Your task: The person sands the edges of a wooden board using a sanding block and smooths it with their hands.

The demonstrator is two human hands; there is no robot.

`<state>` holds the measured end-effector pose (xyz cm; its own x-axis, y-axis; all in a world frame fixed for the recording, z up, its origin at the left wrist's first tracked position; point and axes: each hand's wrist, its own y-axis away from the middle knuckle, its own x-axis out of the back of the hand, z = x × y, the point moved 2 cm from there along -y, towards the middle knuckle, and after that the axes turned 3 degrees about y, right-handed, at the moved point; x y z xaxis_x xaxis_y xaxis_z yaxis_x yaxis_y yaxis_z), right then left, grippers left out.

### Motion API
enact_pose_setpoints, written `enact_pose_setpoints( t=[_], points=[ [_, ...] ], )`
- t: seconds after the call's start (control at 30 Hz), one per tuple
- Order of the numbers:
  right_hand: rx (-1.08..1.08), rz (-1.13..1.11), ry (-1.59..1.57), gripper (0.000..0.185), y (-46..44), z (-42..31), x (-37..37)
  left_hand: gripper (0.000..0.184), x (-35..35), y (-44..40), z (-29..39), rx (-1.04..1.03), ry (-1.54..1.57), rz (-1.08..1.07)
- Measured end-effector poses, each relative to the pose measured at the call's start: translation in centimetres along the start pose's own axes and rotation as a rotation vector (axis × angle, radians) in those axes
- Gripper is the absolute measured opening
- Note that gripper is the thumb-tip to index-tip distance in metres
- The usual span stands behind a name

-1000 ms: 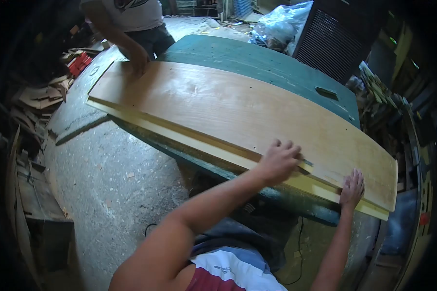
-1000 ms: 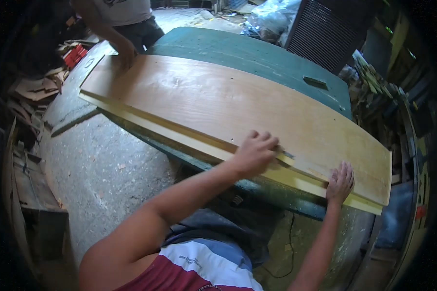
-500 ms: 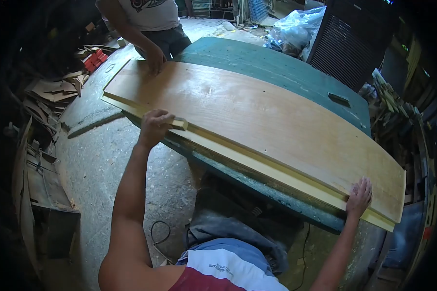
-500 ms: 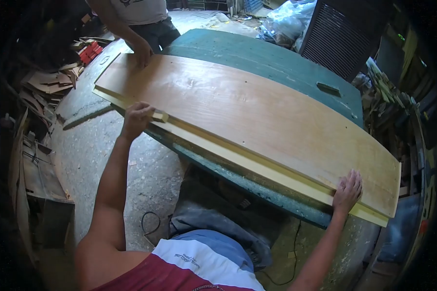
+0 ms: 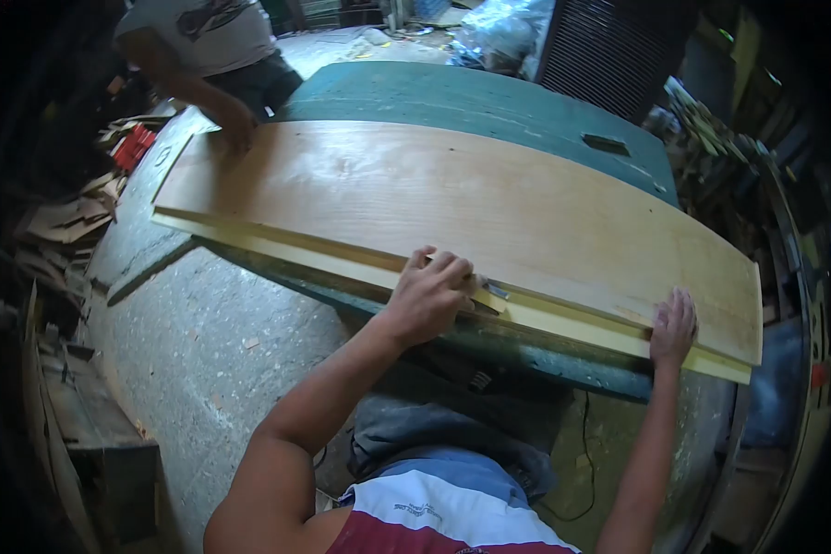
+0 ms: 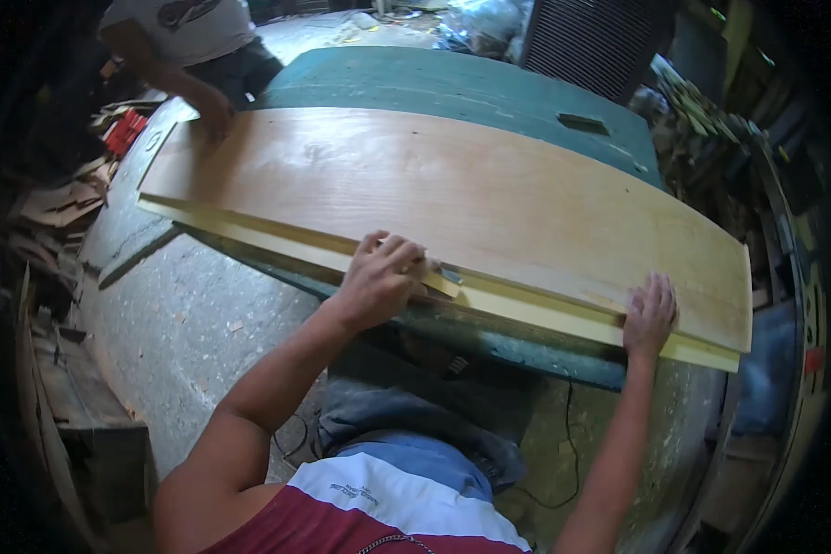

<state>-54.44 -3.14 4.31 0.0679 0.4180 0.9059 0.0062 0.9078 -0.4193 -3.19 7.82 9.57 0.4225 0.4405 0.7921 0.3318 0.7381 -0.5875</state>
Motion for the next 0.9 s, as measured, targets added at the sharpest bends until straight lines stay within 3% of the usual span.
enact_pose_setpoints(
  t=[0.07, 0.1, 0.17, 0.27, 0.3, 0.43, 0.47, 0.57, 0.63, 0.73, 0.77, 0.83, 0.9],
  points=[
    [0.004, 0.003, -0.002, 0.054, 0.1, -0.1, 0.1, 0.013, 0.7, -0.8, -1.3, -0.027, 0.063, 0.098],
    [-0.015, -0.010, 0.004, 0.054, 0.2, -0.3, 0.2, 0.017, 1.5, -0.6, -3.3, -0.013, -0.067, 0.167],
    [0.004, 0.031, -0.005, 0.054, 0.1, -0.7, 0.6, 0.030, 3.9, 0.8, -8.5, 0.185, -0.178, 0.010],
    [-0.017, 0.051, -0.012, 0.053, 0.1, -1.5, 1.3, 0.031, 5.1, 1.3, -9.1, 0.228, -0.124, -0.044],
    [-0.006, 0.062, -0.026, 0.052, 0.2, -1.6, 1.4, 0.032, 4.3, 0.7, -8.4, 0.243, -0.062, -0.043],
    [0.011, 0.098, -0.027, 0.051, 0.2, -2.0, 1.9, 0.014, -5.1, -5.8, 0.8, -0.053, 0.199, 0.045],
    [0.000, 0.093, -0.025, 0.051, 0.3, -2.1, 1.9, 0.006, -7.7, -8.0, 4.7, 0.004, 0.191, 0.018],
    [0.007, 0.103, -0.067, 0.051, 0.3, -1.8, 1.8, 0.016, -12.2, -13.5, 12.3, -0.004, 0.159, 0.047],
    [-0.001, 0.104, -0.065, 0.051, 0.6, -1.7, 1.9, 0.017, -11.9, -13.7, 12.0, -0.028, 0.155, 0.041],
    [0.012, 0.118, -0.064, 0.051, 0.4, -1.8, 1.6, 0.013, -10.3, -10.4, 5.3, 0.015, 0.253, 0.000],
    [0.020, 0.127, -0.050, 0.051, 0.5, -1.6, 1.4, 0.008, -7.8, -8.6, 2.4, -0.004, 0.105, 0.168],
    [0.009, 0.140, -0.049, 0.051, 0.5, -2.1, 1.7, 0.017, -3.1, -4.1, -4.9, 0.106, -0.078, 0.108],
    [0.025, 0.142, -0.046, 0.052, 0.6, -2.1, 2.0, 0.033, 0.9, -1.1, -10.1, 0.348, -0.235, 0.113]
  ],
)
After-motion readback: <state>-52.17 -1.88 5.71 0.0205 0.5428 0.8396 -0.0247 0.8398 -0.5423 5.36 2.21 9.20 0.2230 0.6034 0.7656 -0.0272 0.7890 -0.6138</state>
